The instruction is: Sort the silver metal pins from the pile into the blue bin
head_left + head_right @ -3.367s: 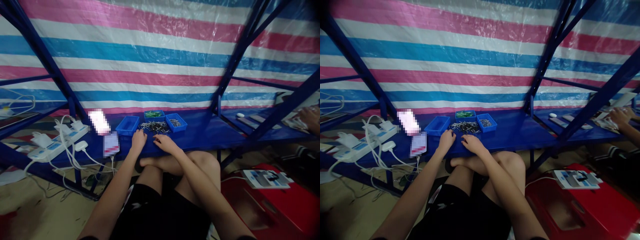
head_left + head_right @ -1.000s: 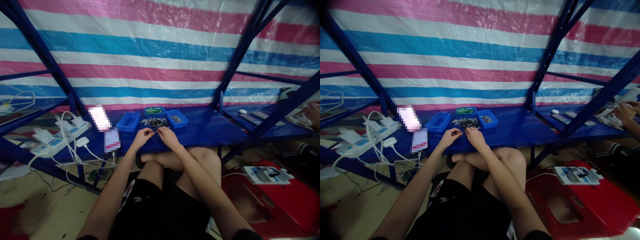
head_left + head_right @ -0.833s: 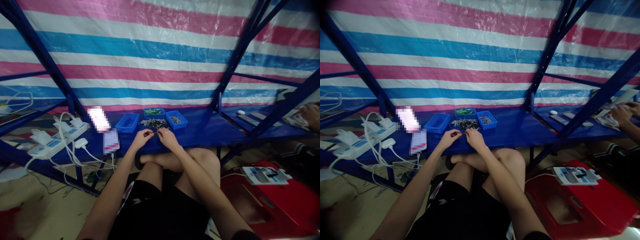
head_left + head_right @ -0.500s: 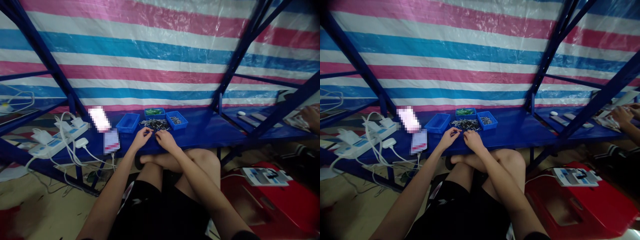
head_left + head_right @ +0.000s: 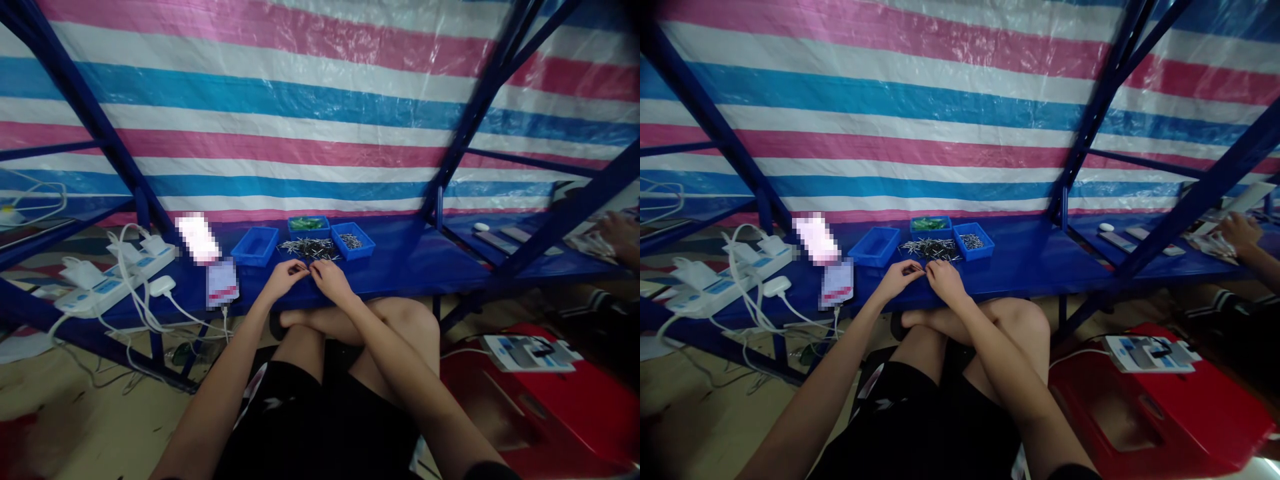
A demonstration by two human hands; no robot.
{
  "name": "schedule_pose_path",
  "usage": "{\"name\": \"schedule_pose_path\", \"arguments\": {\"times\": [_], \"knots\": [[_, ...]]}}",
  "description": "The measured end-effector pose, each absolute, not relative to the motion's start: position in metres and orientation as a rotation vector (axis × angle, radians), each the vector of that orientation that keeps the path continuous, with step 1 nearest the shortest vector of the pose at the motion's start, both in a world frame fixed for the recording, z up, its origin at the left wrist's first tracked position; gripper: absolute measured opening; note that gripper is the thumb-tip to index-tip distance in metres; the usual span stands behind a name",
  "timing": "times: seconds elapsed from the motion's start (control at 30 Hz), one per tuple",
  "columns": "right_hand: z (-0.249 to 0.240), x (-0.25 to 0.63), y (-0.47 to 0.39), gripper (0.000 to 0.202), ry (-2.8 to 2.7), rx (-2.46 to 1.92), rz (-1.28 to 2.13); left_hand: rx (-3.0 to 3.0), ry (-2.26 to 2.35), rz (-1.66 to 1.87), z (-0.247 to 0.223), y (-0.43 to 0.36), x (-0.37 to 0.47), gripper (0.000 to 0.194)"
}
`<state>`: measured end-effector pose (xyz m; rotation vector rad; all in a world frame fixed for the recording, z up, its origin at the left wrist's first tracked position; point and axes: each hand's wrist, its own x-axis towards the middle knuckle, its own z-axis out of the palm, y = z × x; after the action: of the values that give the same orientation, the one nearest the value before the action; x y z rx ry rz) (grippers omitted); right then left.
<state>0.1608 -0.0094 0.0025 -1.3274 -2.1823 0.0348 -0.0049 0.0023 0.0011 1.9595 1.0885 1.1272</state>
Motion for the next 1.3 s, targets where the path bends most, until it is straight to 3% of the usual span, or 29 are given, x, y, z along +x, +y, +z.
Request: {"name": "schedule_pose_path", "arguments": {"times": [0.2,0.37,0.6,1.3], "knots": [[0.002,0.160,-0.008,0.022,-2.185,-1.299,0.102,1.848,1.055,1.159,0.000,0.005,-0.004,0.023],[0.008,0.167,-0.004,0.033,-2.100,-1.145,0.194,1.830,1.080,1.126,-0.002,0.006,-0.004,0.025],[0.010,0.170,-0.005,0.020,-2.233,-1.187,0.097,2.019,1.182,1.111,-0.003,0.005,-0.006,0.029],[0.013,0.168,-0.007,0.022,-2.133,-1.259,0.154,1.824,1.127,1.203,-0.001,0.003,-0.004,0.027]]}}
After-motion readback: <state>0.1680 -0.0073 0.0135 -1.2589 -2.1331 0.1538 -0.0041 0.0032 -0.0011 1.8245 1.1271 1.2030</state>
